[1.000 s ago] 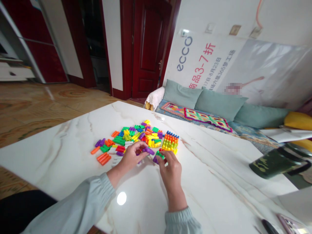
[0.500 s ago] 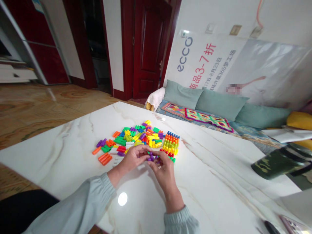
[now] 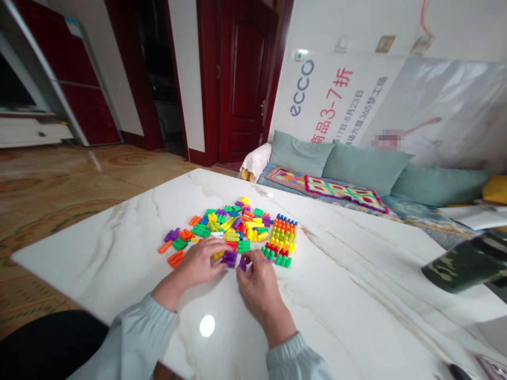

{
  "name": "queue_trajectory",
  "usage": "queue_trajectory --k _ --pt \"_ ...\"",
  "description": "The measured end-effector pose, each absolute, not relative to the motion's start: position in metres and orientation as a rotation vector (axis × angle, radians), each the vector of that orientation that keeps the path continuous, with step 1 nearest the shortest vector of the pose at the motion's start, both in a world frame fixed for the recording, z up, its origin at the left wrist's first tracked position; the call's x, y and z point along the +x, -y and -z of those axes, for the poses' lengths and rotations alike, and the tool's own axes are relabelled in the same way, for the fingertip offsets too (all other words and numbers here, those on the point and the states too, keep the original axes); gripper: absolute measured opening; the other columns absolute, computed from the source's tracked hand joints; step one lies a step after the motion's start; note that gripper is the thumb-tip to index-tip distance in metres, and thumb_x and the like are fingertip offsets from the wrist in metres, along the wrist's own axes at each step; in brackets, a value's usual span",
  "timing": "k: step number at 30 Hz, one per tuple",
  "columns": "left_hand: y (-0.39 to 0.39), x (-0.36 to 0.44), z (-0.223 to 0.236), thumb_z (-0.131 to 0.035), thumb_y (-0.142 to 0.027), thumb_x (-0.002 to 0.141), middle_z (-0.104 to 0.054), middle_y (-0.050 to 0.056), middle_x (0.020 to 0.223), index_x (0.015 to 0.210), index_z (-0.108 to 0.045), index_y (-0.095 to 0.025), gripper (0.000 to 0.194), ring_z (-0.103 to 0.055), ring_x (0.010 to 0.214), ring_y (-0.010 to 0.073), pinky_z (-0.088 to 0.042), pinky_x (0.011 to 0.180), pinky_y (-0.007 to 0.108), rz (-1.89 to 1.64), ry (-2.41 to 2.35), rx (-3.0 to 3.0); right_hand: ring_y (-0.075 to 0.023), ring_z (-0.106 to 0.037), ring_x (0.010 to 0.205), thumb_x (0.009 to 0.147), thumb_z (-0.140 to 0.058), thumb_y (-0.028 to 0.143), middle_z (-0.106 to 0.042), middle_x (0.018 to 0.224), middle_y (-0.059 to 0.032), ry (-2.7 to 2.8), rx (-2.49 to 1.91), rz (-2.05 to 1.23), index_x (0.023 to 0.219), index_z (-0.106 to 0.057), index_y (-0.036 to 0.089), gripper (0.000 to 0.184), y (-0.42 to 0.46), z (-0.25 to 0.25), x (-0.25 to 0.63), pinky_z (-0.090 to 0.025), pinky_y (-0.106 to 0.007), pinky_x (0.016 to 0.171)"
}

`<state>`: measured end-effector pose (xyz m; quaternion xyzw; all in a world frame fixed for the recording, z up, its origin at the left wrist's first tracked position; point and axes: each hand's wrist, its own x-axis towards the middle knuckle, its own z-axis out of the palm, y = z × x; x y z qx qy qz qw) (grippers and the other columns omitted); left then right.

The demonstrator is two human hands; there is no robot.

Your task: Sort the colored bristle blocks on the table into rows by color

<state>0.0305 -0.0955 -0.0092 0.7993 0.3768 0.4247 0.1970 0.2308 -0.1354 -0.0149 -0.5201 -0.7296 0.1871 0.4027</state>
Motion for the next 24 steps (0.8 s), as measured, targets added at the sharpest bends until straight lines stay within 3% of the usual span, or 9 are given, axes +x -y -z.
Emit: queue_trajectory --k 3,10,14,17,20,24 --pt "0.101 0.034 0.012 -0.074 -0.013 0.066 -0.072 0.006 0.104 0.106 -0.072 -0.027 0.042 -0.055 0.108 0.0301 -0.042 0.099 0.045 -0.987 -1.081 2.45 -0.0134 -0.055 0.065 0.075 -0.058 0.016 -0.062 0.084 -0.003 1.804 -1.321 -0.441 0.099 -0.061 0.017 0.024 0.134 0.016 0.231 -0.045 -0.025 0.06" --pt "0.103 0.042 0.013 -0.064 -0.016 0.079 -0.069 0.005 0.102 0.105 -0.067 -0.024 0.027 -0.052 0.109 0.0276 -0.041 0.1 0.045 -0.882 -1.216 2.594 -0.0142 -0.056 0.066 0.075 -0.059 0.017 -0.061 0.086 -0.0041 1.815 -1.305 -0.451 0.101 -0.063 0.016 0.026 0.132 0.02 0.233 -0.046 -0.027 0.062" --pt "0.105 0.045 0.012 -0.065 -0.02 0.077 -0.066 0.008 0.1 0.102 -0.065 -0.021 0.026 -0.052 0.109 0.0295 -0.041 0.101 0.048 -0.949 -1.239 2.594 -0.0137 -0.055 0.066 0.075 -0.061 0.017 -0.059 0.086 -0.0039 1.846 -1.281 -0.452 0.103 -0.064 0.016 0.028 0.131 0.023 0.233 -0.047 -0.027 0.063" --pt "0.103 0.046 0.013 -0.054 -0.022 0.086 -0.066 0.009 0.099 0.101 -0.062 -0.02 0.017 -0.057 0.103 0.026 -0.046 0.095 0.044 -1.097 -1.222 2.46 -0.0124 -0.055 0.064 0.075 -0.062 0.017 -0.058 0.089 -0.004 1.827 -1.268 -0.478 0.103 -0.064 0.016 0.029 0.13 0.025 0.233 -0.047 -0.027 0.061" --pt "0.099 0.047 0.017 -0.043 -0.026 0.094 -0.067 0.011 0.102 0.106 -0.061 -0.019 0.022 -0.062 0.098 0.023 -0.05 0.089 0.039 -1.315 -1.25 2.181 -0.0108 -0.055 0.062 0.072 -0.065 0.017 -0.059 0.093 -0.0044 1.767 -1.272 -0.518 0.097 -0.063 0.016 0.025 0.129 0.026 0.232 -0.048 -0.026 0.059" --pt "0.095 0.05 0.021 -0.05 -0.035 0.094 -0.07 0.01 0.102 0.109 -0.064 -0.017 0.027 -0.066 0.093 0.022 -0.054 0.082 0.034 -1.367 -1.187 1.9 -0.0134 -0.059 0.065 0.072 -0.066 0.021 -0.062 0.09 -0.004 1.611 -1.257 -0.653 0.096 -0.059 0.018 0.025 0.127 0.028 0.227 -0.051 -0.027 0.059"
